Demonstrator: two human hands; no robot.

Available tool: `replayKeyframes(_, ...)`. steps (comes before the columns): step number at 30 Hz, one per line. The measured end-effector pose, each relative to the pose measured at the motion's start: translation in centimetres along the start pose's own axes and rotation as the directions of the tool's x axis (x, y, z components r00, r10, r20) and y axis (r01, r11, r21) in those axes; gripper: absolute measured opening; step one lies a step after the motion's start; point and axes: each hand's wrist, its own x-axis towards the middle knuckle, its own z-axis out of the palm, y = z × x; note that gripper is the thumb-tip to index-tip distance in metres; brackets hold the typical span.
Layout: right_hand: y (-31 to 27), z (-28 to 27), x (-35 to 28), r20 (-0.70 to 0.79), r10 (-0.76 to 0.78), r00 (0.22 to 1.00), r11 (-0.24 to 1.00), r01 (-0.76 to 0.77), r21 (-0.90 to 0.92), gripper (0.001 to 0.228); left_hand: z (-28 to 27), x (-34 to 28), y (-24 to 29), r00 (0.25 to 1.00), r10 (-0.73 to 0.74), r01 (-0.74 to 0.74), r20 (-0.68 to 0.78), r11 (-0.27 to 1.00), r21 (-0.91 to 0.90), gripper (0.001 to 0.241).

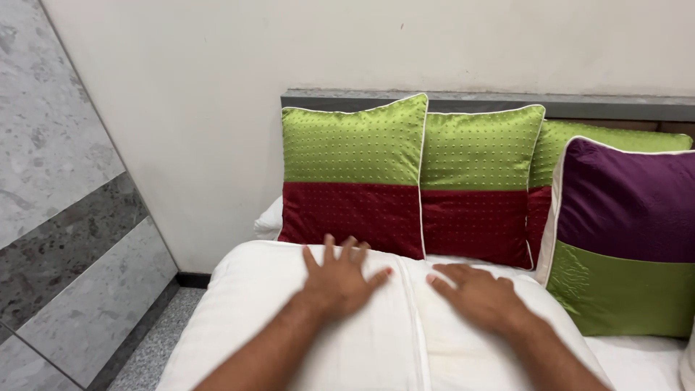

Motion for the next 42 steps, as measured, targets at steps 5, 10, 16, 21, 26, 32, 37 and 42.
replayKeyframes(5, 2.8, -0.3, 1.3, 0.045, 0.052, 0.998, 0.989, -0.057, 0.137, 0.076, 1.6, 4.0, -4.4, 0.998, -0.066, 0.066, -0.001, 0.997, 0.041, 0.086)
replayKeyframes(10, 2.5, -0.2, 2.3, 0.068, 0.045, 0.997, 0.997, -0.049, 0.054, 0.080, 0.9, 5.4, -4.8, 0.997, -0.043, 0.038, 0.064, 0.996, 0.080, 0.088)
replayKeyframes(16, 4.4, 0.3, 6.2, 0.114, -0.127, 0.985, 0.966, 0.097, 0.240, 0.097, 0.9, 7.7, -5.4, 0.986, 0.005, -0.025, 0.170, 0.993, 0.112, 0.104)
replayKeyframes(21, 2.0, -0.7, 3.9, 0.139, -0.029, 0.990, 0.998, 0.020, 0.062, 0.105, 0.5, 7.2, -4.8, 0.979, 0.016, -0.043, 0.203, 0.991, 0.129, 0.111)
replayKeyframes(26, -0.2, -3.3, -0.7, 0.078, -0.069, 0.995, 0.994, 0.062, 0.093, 0.096, -1.6, 3.7, -3.7, 0.985, 0.062, -0.071, 0.161, 0.996, 0.053, 0.095)
replayKeyframes(32, 0.0, -3.5, -3.6, -0.065, -0.067, 0.996, 0.998, 0.066, -0.006, 0.090, -3.0, 0.1, -2.6, 0.993, 0.098, -0.104, 0.072, 0.991, 0.080, 0.089)
replayKeyframes(37, -1.6, -5.5, -9.3, -0.201, -0.031, 0.979, 0.996, 0.047, 0.077, 0.067, -4.1, -3.8, -1.6, 0.982, 0.186, -0.182, -0.025, 0.975, 0.128, 0.081)
replayKeyframes(42, -1.6, -6.4, -12.3, -0.339, 0.005, 0.941, 0.967, 0.081, 0.240, 0.039, -6.0, -7.6, -1.1, 0.960, 0.242, -0.217, -0.140, 0.961, 0.172, 0.074)
